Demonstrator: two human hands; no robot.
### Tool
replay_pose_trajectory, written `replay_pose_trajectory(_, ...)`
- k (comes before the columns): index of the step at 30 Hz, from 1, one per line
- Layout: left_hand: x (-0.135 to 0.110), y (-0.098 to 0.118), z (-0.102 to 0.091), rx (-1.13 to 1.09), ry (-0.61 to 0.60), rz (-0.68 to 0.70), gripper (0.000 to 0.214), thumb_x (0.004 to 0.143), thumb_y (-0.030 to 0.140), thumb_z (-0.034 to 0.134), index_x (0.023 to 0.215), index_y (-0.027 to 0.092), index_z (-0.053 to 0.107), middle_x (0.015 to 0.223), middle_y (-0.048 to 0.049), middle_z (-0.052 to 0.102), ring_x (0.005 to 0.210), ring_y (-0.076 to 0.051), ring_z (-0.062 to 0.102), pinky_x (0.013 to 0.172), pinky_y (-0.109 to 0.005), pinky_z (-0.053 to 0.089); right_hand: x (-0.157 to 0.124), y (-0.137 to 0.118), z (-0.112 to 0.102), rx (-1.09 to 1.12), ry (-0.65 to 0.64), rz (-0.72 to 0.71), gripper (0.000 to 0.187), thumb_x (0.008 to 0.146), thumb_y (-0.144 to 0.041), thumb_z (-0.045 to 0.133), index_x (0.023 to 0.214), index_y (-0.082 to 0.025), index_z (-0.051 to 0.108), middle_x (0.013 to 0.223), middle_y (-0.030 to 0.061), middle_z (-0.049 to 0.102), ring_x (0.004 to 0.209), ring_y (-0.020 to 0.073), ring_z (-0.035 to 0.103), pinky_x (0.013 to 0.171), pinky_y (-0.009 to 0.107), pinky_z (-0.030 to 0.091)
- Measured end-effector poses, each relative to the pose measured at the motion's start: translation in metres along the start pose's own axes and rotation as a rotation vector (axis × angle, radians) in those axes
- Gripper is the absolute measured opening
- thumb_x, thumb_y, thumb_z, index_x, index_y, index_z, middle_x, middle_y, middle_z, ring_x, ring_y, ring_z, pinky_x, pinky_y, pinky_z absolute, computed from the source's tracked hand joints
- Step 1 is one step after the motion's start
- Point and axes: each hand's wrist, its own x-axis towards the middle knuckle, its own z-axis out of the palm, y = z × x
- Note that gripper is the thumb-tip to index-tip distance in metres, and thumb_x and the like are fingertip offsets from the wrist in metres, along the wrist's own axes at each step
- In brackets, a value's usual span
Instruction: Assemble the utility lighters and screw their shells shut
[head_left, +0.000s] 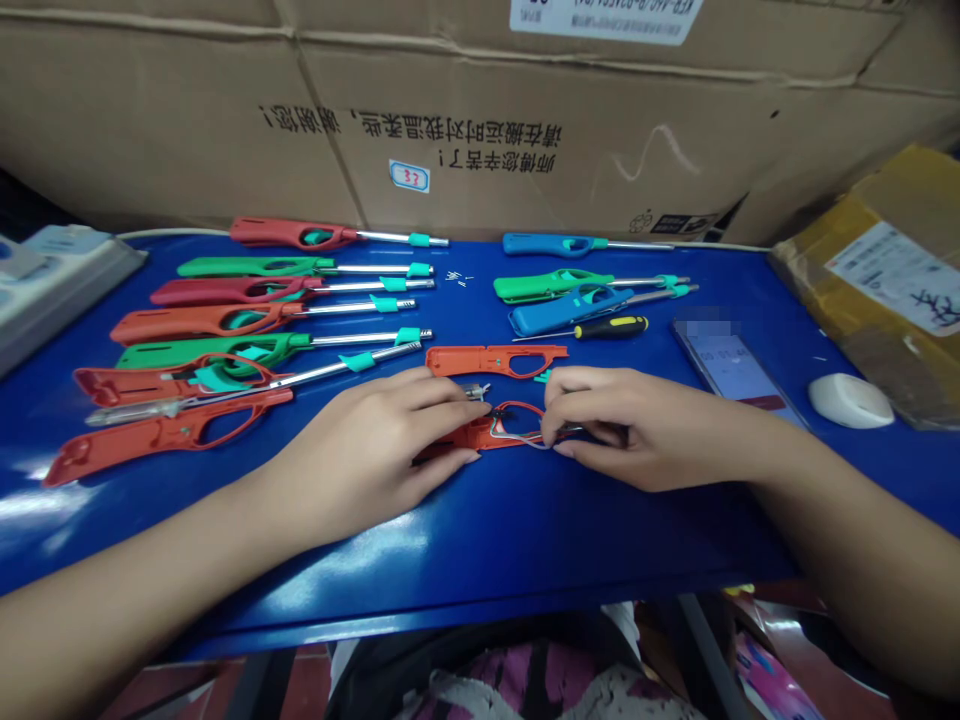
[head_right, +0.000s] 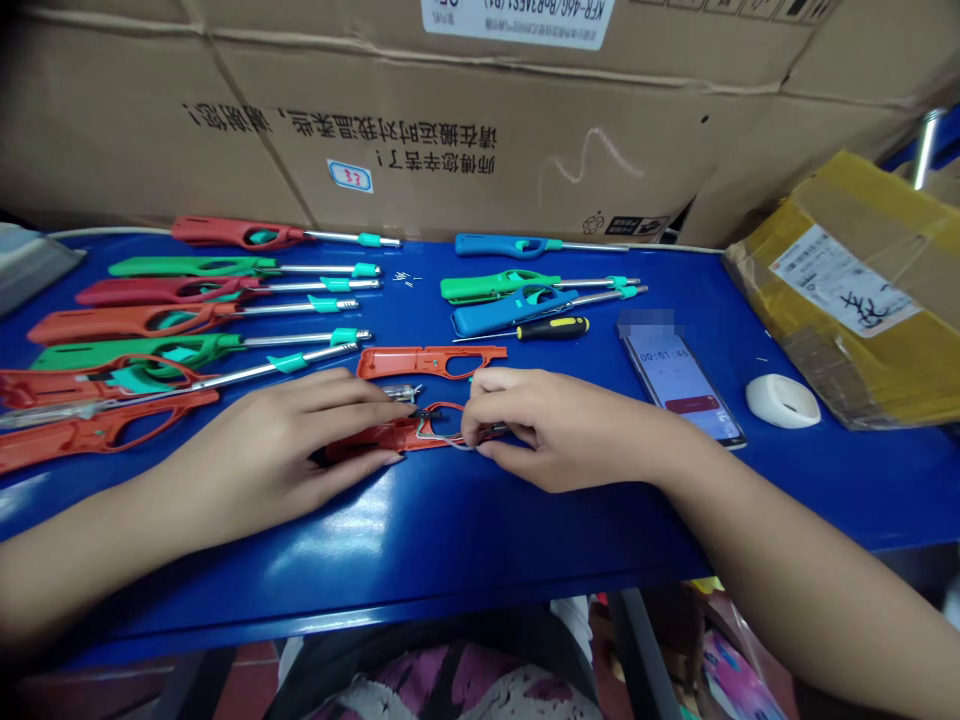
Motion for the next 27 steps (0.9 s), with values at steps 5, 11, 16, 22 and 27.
replay_pose_trajectory(5,-0.001,0.000,0.001,-0.002,-0.004,-0.003,0.030,0.098,0.029,0.062,0.127,0.020,0.066,0.119,-0.0069,0.072,0.104,-0.024,0.069,0.085,-0.038,0.059,-0.001,-0.001,-0.002,0.007,-0.024,-0.007,0.014,0.093,-0.018,0.061,0.104,-0.021,0.068,0.104,0.0030,0.060,0.079,0.0115,0.053,0.071,0.025,0.042)
replay_pose_trajectory(11,-0.001,0.000,0.000,-0.013,-0.015,-0.003,0.030,0.099,0.029,0.060,0.127,0.020,0.067,0.119,-0.0083,0.072,0.104,-0.024,0.069,0.086,-0.038,0.059,-0.002,-0.001,-0.005,-0.006,-0.045,-0.049,0.012,0.092,-0.020,0.062,0.099,-0.021,0.072,0.100,0.0032,0.057,0.079,0.0120,0.053,0.070,0.026,0.042)
replay_pose_trajectory(16,-0.001,0.001,0.000,-0.012,-0.010,-0.002,0.031,0.098,0.030,0.060,0.127,0.020,0.067,0.119,-0.0092,0.072,0.105,-0.024,0.069,0.086,-0.038,0.059,-0.002,-0.003,-0.004,0.002,-0.045,-0.060,0.017,0.093,-0.018,0.060,0.105,-0.022,0.071,0.103,0.0042,0.060,0.085,0.0137,0.056,0.074,0.027,0.044)
replay_pose_trajectory(22,-0.001,0.002,0.000,-0.022,-0.012,-0.010,0.027,0.098,0.028,0.061,0.123,0.021,0.067,0.119,-0.0072,0.071,0.105,-0.024,0.068,0.085,-0.037,0.059,-0.001,0.003,-0.006,-0.092,0.115,0.051,0.013,0.092,-0.020,0.059,0.104,-0.020,0.063,0.088,0.0003,0.060,0.069,0.0111,0.047,0.061,0.024,0.037)
replay_pose_trajectory(27,-0.001,0.002,0.000,-0.019,0.001,-0.010,0.026,0.098,0.028,0.060,0.122,0.021,0.066,0.119,-0.0056,0.071,0.105,-0.023,0.068,0.085,-0.037,0.059,-0.005,0.007,-0.012,-0.167,0.069,0.113,0.010,0.093,-0.029,0.063,0.099,-0.020,0.064,0.092,0.0017,0.062,0.071,0.0123,0.049,0.063,0.026,0.037)
